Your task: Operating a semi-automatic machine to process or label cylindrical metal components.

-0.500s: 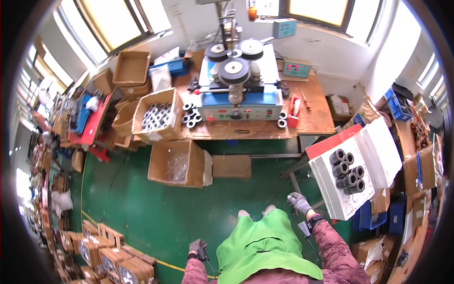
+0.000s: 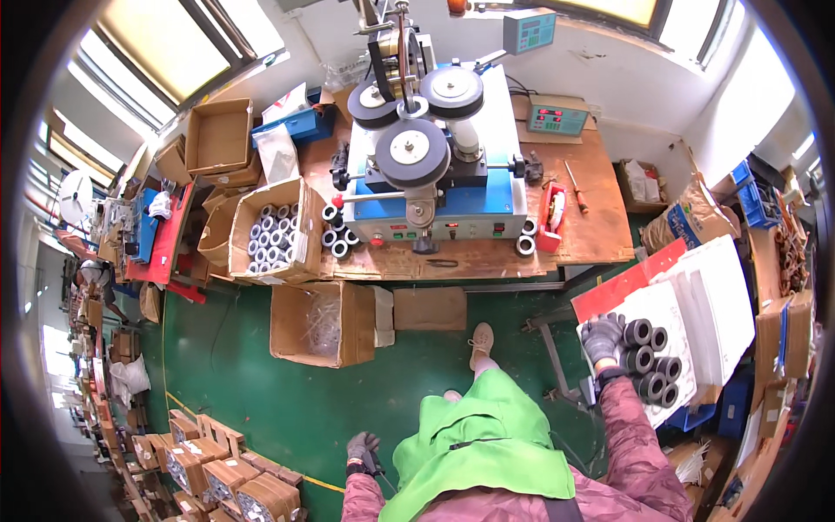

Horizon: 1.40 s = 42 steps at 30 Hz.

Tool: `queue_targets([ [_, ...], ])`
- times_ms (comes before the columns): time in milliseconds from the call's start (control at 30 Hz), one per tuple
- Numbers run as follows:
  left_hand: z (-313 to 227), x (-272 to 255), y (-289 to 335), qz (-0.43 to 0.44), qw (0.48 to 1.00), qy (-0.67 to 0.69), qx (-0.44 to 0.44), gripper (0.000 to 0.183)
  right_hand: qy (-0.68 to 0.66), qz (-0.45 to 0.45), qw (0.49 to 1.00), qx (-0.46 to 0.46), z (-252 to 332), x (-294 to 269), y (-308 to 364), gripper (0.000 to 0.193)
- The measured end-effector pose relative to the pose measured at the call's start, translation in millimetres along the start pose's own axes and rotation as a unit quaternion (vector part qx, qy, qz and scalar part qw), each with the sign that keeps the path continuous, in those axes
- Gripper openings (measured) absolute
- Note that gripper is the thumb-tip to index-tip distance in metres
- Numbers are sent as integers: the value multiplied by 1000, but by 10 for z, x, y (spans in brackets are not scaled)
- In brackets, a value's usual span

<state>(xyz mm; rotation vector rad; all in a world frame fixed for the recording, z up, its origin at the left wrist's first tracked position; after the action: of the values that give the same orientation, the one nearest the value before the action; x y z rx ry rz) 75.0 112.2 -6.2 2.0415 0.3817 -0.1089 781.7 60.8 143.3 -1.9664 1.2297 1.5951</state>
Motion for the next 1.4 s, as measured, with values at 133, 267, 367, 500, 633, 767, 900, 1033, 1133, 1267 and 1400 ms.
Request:
queue_targets([
  [133,-106,284,147,43,997,-3,-71,20,-34,-54,997,39,-49,66,-104,32],
  [267,-664,884,346,6,999,11,-53,9,-71,-43,996,19,-40,49,-130,28],
  [367,-1140,1300,284,-21,1000,-3,-21,14,-98,-33,994,17,4,-27,-177,24],
  [500,-1599,1725,144,50,993,-97,47,28,-129,-47,990,5,1,101,-191,22],
  [633,-1923,1946,-110,128,980,-132,78,32,-115,-31,993,17,-20,172,-191,25],
  [767,-2056,1913,-352,123,972,-186,75,32,-45,70,996,-8,-27,240,-336,30],
  [900,-2337,1763,-471,119,968,-210,72,34,-57,44,996,54,-230,216,-570,29],
  [1033,-2643,1520,-832,135,978,-158,30,33,-89,-7,992,92,-271,298,-609,24],
  [1133,-2785,1328,-1089,74,989,-123,28,21,-116,-3,987,108,-228,285,-624,25],
  [1267,-2858,1242,-1180,107,984,-140,24,25,-42,-21,991,128,-271,346,-589,31],
  [1400,-3255,1399,-1229,121,981,-138,66,31,-62,-21,990,122,-182,384,-570,32],
])
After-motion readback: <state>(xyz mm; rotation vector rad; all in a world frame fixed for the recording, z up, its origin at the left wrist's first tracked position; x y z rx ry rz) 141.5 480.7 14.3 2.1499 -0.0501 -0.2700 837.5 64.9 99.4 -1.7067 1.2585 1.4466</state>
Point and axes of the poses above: each hand's wrist, its own y-axis away from the middle knuckle, its own x-axis out of the palm, z = x × y, the point moved 6 cm from there along -y, towards the middle knuckle, and after that the axes turned 6 degrees about x, right-handed, at the moved point
